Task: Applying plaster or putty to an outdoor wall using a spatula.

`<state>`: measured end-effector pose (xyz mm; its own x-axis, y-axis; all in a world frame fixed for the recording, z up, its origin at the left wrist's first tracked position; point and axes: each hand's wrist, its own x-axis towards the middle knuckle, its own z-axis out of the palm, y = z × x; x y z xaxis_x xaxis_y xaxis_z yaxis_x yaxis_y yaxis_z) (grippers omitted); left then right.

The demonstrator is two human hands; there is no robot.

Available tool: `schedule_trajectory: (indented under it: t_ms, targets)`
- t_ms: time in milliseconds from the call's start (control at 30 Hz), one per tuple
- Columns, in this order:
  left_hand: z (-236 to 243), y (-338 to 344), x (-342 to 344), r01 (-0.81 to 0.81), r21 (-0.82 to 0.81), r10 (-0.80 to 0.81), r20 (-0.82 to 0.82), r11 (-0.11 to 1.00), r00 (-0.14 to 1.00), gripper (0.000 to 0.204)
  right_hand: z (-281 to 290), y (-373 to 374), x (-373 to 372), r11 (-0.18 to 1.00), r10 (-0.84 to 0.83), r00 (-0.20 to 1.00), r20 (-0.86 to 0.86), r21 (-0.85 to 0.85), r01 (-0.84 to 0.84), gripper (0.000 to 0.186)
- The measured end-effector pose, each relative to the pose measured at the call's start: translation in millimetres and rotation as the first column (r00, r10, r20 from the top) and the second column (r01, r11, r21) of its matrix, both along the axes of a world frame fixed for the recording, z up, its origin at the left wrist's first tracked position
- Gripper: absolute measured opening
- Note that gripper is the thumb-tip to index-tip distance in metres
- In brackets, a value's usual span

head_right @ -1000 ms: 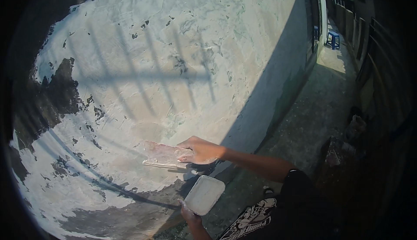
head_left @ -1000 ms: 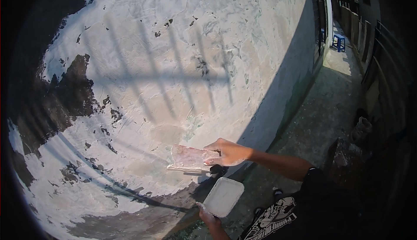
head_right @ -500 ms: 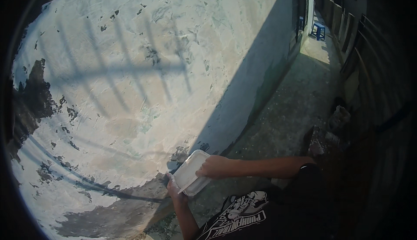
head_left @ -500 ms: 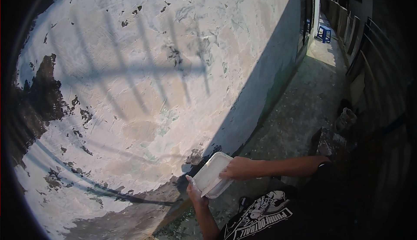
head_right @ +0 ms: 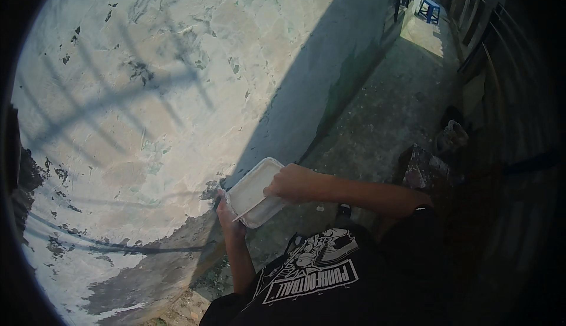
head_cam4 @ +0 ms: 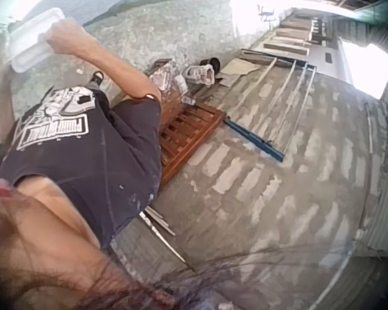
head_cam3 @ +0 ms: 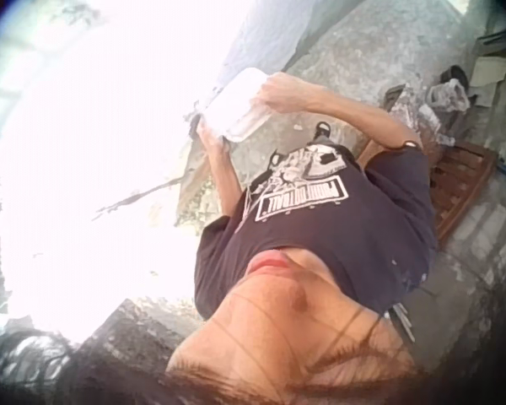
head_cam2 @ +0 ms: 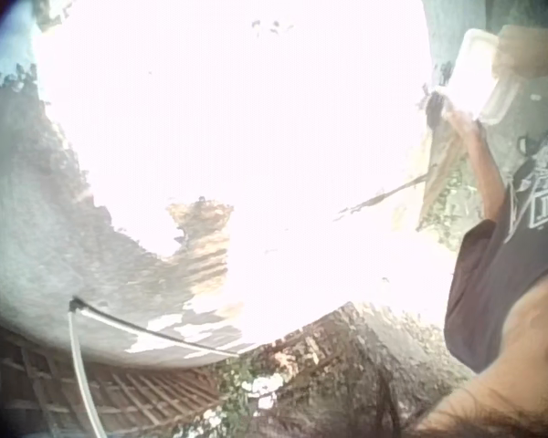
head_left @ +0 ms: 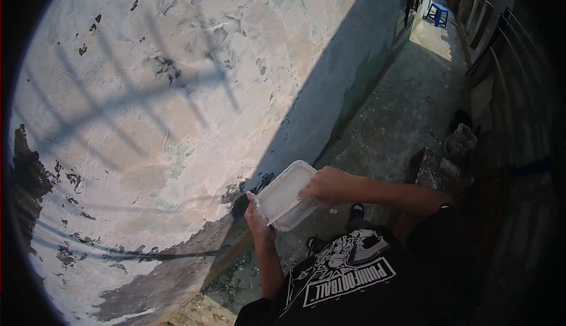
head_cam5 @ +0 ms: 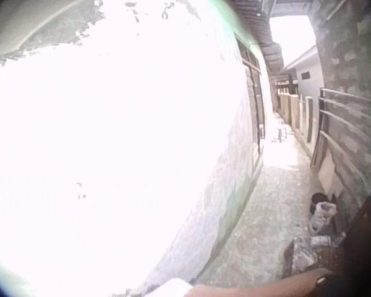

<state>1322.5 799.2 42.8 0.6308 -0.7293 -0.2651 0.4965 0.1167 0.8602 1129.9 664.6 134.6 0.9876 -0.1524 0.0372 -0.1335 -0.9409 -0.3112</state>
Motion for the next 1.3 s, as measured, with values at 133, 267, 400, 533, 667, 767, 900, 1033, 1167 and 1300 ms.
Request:
schedule_trajectory:
  t_ms: [133, 267, 400, 533, 667, 767, 900, 1033, 1167, 1300]
  targets:
    - [-9.1, -26.4, -19.6, 0.058, 0.013, -0.058, 0.011, 0.998, 0.998, 0.05, 0.2, -36.5, -27.7, 1.0, 0.009, 0.997, 0.077, 0.026, -0.011, 0.028]
    - [-3.2, -61.3, -47.6, 0.056, 0.028, -0.057, 0.001, 0.998, 0.998, 0.054, -6.7, -61.5, -54.4, 1.0, -0.01, 0.998, 0.068, 0.026, 0.009, 0.025]
    - [-12.5, -79.8, -66.5, 0.12, 0.023, -0.12, 0.003, 0.993, 0.993, 0.056, -7.0, -95.7, -81.8, 0.999, -0.027, 0.997, 0.072, 0.045, 0.024, 0.025]
    - [-3.8, -95.7, -91.1, 0.218, -0.074, -0.229, -0.214, 0.973, 0.95, 0.061, -17.5, -132.1, -103.6, 0.825, -0.336, 0.866, 0.371, 0.559, 0.081, 0.021]
    - [-0.4, -105.1, -107.3, 0.279, -0.159, -0.312, -0.251, 0.947, 0.916, 0.064, -8.6, -160.7, -111.5, 0.146, -0.649, 0.75, 0.128, 0.988, -0.042, 0.023]
    - [0.6, -109.5, -108.3, 0.231, -0.098, -0.249, -0.242, 0.968, 0.938, 0.063, -10.6, -183.7, -104.5, -0.003, -0.68, 0.721, 0.136, 0.982, -0.188, 0.026]
    - [17.3, -116.3, -104.2, 0.158, -0.173, -0.194, -0.217, 0.972, 0.957, 0.061, 10.5, -206.7, -85.8, -0.135, -0.64, 0.75, 0.167, 0.937, -0.323, 0.028]
    - [58.8, -127.9, -105.8, 0.091, -0.203, -0.13, -0.189, 0.975, 0.973, 0.061, 50.9, -227.7, -59.4, -0.165, -0.647, 0.72, 0.251, 0.876, -0.453, 0.026]
    - [77.0, -135.2, -85.2, 0.062, -0.265, -0.114, -0.186, 0.962, 0.976, 0.061, 88.3, -268.9, -19.3, 0.148, -0.731, 0.535, 0.423, 0.864, -0.481, 0.018]
    - [89.0, -134.2, -67.2, 0.047, -0.359, -0.115, -0.172, 0.932, 0.978, 0.059, 175.2, -265.7, 11.0, 0.506, -0.754, 0.28, 0.594, 0.798, -0.327, 0.018]
